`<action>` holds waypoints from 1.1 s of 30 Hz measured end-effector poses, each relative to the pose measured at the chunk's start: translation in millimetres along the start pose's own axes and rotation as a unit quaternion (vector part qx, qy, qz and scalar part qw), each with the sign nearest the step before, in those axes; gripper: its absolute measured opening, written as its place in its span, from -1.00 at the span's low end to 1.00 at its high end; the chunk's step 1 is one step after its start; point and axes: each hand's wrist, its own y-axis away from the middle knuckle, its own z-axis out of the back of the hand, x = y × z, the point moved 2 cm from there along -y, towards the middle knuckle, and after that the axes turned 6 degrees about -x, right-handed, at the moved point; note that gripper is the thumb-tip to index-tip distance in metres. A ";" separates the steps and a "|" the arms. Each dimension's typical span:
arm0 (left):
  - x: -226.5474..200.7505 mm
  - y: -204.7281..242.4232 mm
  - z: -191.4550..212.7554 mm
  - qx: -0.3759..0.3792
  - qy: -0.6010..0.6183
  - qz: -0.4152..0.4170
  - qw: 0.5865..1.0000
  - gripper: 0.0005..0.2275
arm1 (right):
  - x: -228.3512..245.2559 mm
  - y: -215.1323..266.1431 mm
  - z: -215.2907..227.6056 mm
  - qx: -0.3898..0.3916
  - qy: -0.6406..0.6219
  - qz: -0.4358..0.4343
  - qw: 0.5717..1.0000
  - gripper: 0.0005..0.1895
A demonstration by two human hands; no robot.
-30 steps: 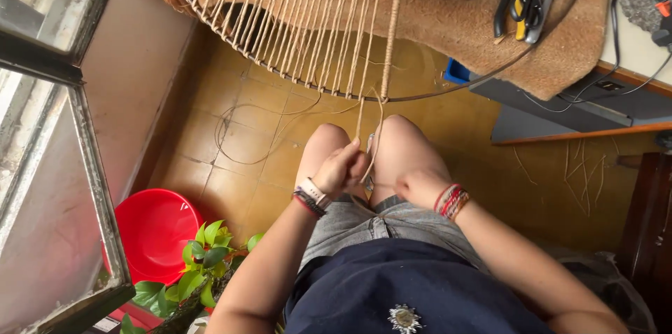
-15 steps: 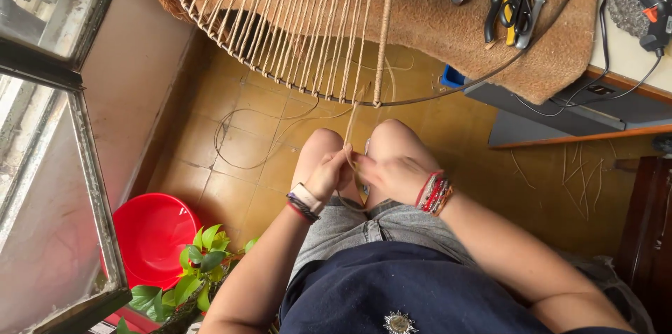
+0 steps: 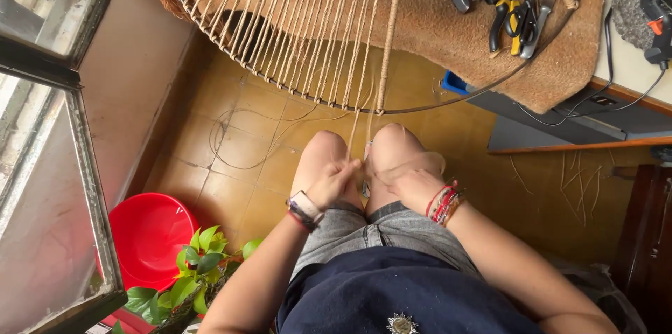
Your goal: Weaving thin rattan strips onto a conical furniture frame
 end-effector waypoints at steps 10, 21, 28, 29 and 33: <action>11.5 -12.3 8.0 0.005 -0.088 0.045 0.995 -0.62 | 33.8 8.7 52.7 -0.115 -0.470 0.104 0.869 -0.74; 44.4 -2.5 -33.7 0.010 -0.054 0.013 0.998 -0.62 | 38.6 12.1 60.3 -0.194 -0.666 0.079 0.716 -0.46; 62.1 20.4 -82.0 0.093 0.576 0.206 0.785 -0.60 | -34.2 -15.0 -52.9 0.154 -0.380 0.094 0.907 -0.73; 70.7 14.9 -86.7 0.069 0.454 0.177 0.871 -0.59 | -51.2 -22.5 -66.9 0.045 -0.579 0.093 0.809 -0.66; 49.1 0.5 -30.8 0.014 -0.072 0.089 0.993 -0.60 | 41.8 5.1 69.1 -0.106 -0.677 0.171 0.708 -0.41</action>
